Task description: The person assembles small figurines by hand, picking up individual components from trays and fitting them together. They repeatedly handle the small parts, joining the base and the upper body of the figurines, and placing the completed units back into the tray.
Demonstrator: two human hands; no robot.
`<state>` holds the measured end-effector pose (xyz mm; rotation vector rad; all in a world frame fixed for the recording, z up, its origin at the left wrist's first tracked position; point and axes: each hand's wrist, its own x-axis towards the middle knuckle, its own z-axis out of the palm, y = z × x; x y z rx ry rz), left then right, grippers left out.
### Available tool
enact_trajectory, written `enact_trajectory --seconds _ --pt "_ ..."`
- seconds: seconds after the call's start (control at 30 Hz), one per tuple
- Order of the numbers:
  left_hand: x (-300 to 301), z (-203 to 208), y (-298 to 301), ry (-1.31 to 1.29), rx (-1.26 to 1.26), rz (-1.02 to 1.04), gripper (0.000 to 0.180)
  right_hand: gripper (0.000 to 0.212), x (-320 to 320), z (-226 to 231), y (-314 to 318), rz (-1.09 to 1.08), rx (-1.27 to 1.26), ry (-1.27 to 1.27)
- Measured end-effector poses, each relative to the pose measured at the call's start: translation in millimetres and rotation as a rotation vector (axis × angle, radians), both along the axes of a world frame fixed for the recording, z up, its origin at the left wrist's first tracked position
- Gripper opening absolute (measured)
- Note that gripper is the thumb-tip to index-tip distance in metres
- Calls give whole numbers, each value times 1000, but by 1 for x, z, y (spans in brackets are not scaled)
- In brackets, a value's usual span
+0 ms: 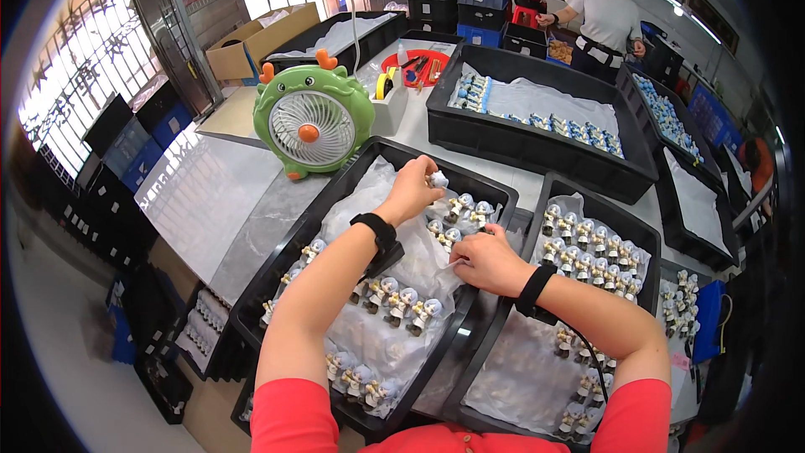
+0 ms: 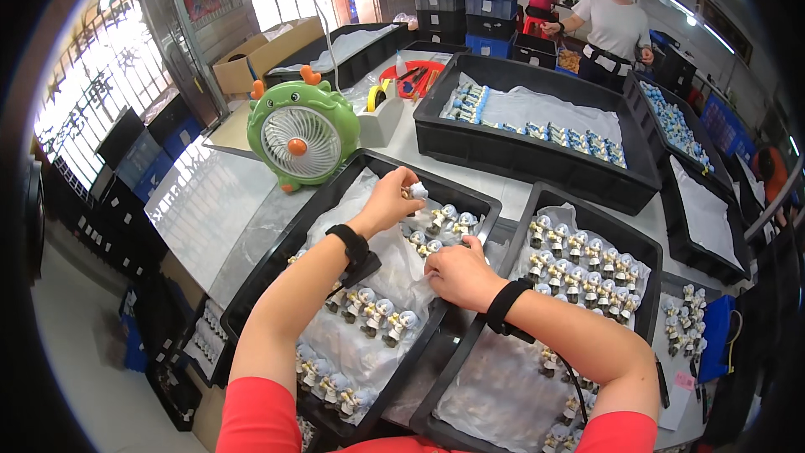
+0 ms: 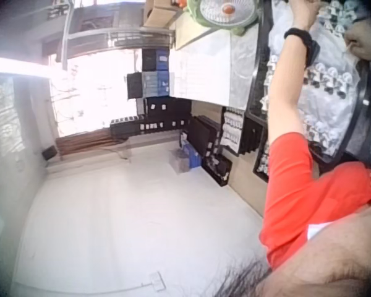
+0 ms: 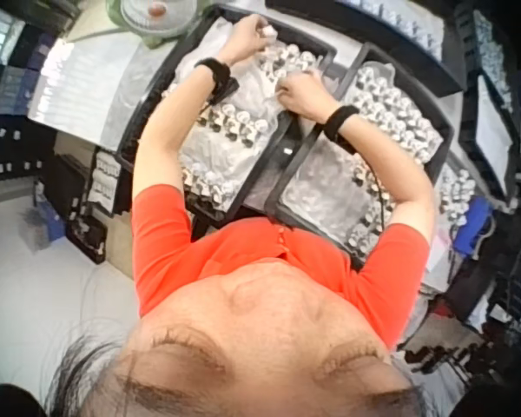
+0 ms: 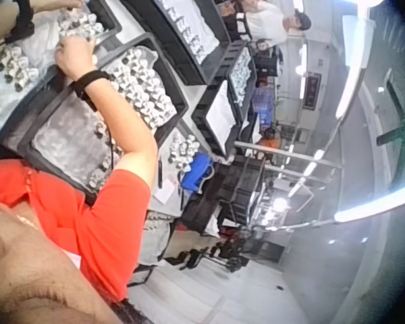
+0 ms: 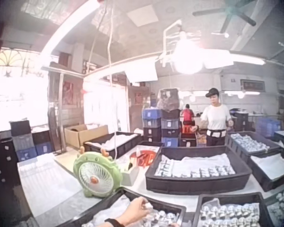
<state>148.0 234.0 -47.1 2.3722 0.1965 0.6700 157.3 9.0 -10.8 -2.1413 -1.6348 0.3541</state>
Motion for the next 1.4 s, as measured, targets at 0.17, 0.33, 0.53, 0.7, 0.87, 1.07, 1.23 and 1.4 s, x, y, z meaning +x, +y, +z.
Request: enact_trajectory --seconds 0.17,0.33,0.53,0.7,0.87,1.07,1.23,1.4 --pt "-37 43 -35 -19 -487 -97 43 28 6 6 -4 -166 233 206" --pt "-69 66 -65 -290 26 -177 51 45 9 16 -7 -244 511 701" --pt "-78 73 -76 -481 259 -238 65 32 2 23 -8 -152 574 729" --pt "-65 63 -63 -323 6 -104 53 25 6 30 -7 -217 516 481" --pt "-7 38 -13 116 -497 6 36 29 43 8 -14 -261 237 226" --pt "26 -5 2 258 -28 272 52 32 33 -9 -12 -165 73 -84" --pt "29 -14 -8 284 68 72 31 32 33 -10 -11 -174 14 -113" --pt "34 -6 -10 366 25 90 31 34 25 -3 -6 -195 -8 -92"
